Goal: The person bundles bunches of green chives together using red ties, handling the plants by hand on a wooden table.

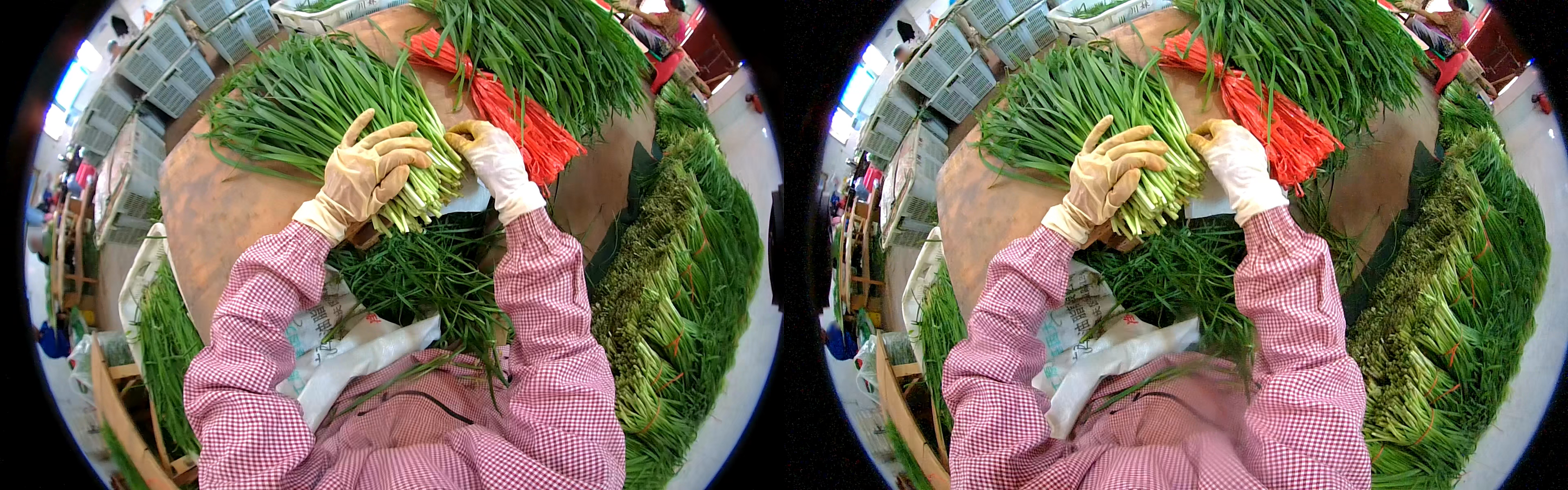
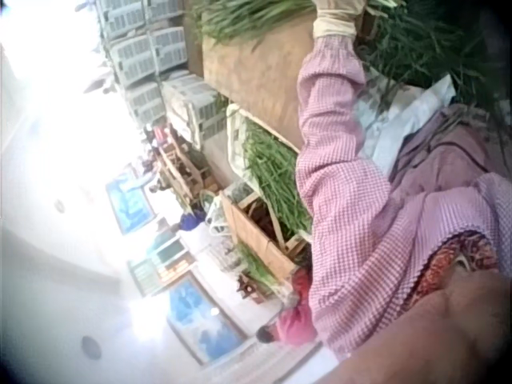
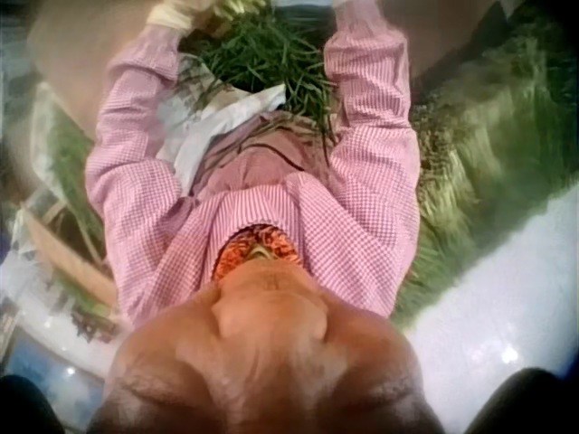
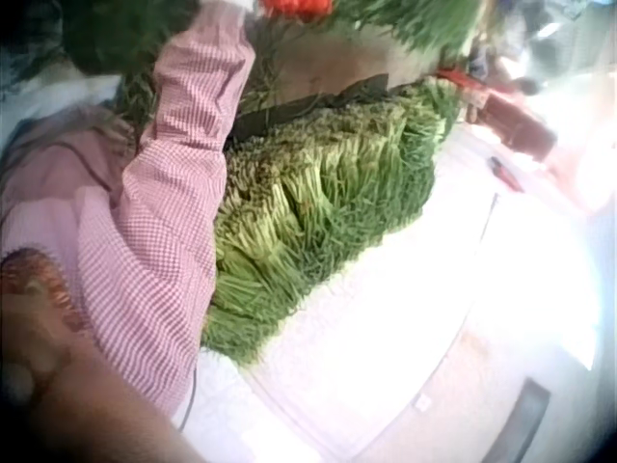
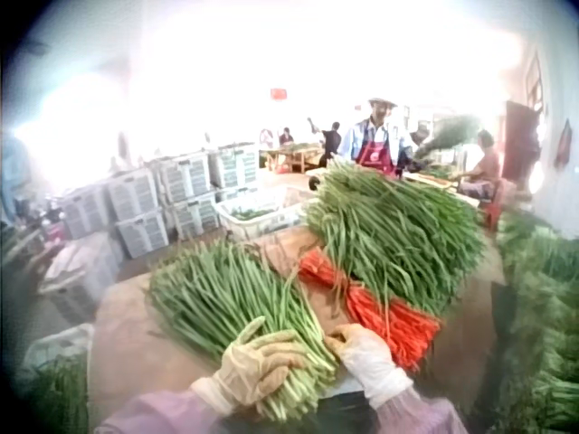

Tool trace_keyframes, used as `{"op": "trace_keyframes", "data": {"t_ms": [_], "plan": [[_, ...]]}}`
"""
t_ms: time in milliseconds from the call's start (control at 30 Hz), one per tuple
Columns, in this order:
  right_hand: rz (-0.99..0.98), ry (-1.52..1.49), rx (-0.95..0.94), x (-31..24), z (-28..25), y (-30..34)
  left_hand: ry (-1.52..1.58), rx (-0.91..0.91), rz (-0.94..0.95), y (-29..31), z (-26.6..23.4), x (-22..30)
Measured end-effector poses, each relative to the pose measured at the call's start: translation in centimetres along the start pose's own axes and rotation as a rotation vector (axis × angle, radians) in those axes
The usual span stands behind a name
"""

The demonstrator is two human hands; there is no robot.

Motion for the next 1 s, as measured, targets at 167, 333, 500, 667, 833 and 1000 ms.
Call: {"op": "trace_keyframes", "data": {"t_ms": [167, 333, 500, 667, 833, 1000], "plan": [[-0.056, 0.099, 0.079, -0.2, -0.7, 1.0, -0.008, -0.025, -0.008, 0.1, -0.4, 0.1], [-0.351, -0.151, 0.129, -2.1, -0.5, 4.3, 0.044, 0.010, -0.022, 0.2, -0.3, 0.1], [-0.330, 0.103, 0.103, -3.5, -0.1, 4.8, -0.004, -0.016, -0.023, 0.0, -0.4, 0.1], [-0.338, 0.249, 0.131, -3.8, 0.3, 4.4, -0.054, -0.022, -0.012, 0.1, -0.2, 0.1], [-0.407, 0.373, 0.222, -3.6, 0.1, 4.8, -0.179, -0.042, 0.000, 0.3, 0.7, 0.1], [-0.235, 0.174, 0.038, -3.3, -0.2, 5.3, -0.108, -0.049, 0.019, 0.6, 0.3, -0.1]]}}
Point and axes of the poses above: each hand's wrist, its own y-axis away from the middle knuckle, its own z-axis out of the palm, x = y × z, the point moved 2 cm from there along -y, towards the middle knuckle, and after that the axes turned 3 degrees about z, right-handed, at the moved point
